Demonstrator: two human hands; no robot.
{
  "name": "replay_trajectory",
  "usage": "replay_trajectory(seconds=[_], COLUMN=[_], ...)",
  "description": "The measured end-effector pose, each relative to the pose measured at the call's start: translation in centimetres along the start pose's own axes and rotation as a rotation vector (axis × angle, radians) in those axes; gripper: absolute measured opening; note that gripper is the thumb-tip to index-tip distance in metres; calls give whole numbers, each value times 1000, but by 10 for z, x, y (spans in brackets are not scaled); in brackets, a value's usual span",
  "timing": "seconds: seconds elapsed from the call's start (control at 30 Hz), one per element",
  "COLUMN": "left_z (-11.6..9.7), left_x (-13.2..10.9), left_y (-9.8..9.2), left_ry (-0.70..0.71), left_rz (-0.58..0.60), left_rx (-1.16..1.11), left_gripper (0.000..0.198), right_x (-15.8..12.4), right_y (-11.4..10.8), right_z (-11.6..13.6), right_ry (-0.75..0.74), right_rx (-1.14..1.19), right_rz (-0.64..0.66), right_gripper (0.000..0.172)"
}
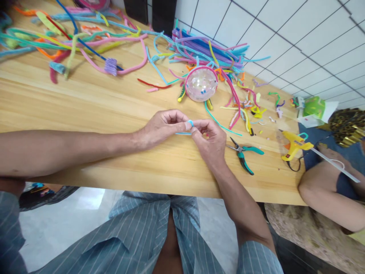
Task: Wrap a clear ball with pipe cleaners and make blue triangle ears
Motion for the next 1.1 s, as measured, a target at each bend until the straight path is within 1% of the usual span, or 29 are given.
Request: replay_trajectory(seconds=[0.13,0.27,0.43,0.57,0.73,0.93,1.03,1.1], left_z=[1,-2,2,9,13,14,14,14], left_x=[0,0,4,7,9,9,9,9], left_y=[1,-2,-7,-11,-12,-11,-12,-13], left_ry=[16,15,-32,-88,-107,-106,-110,-109], left_rz=[22,20,-15,-50,-60,-44,-50,-60], left_rx=[-2,20,-38,-56,-104,-105,-90,-78], left_gripper=[48,46,41,36,35,34,35,37], right_x=[-1,-1,2,3,3,1,0,0], right_y=[1,0,-6,-6,-2,1,0,1], right_z=[-4,-11,-15,-19,-23,-28,-26,-22], right_ry=[46,124,203,251,265,274,290,286], right_rx=[18,98,161,138,142,151,151,157], right_rz=[18,24,14,56,99,121,120,118], right_gripper=[9,7,6,8,6,6,5,8])
Point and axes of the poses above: each hand's wrist, its own x-axis towards the middle knuckle, its own y-axis out of the palm, z = x × y, the point moved 10 cm from there along x, towards the middle knuckle, and after that the axes turned 14 degrees about x, right-handed, at the moved point
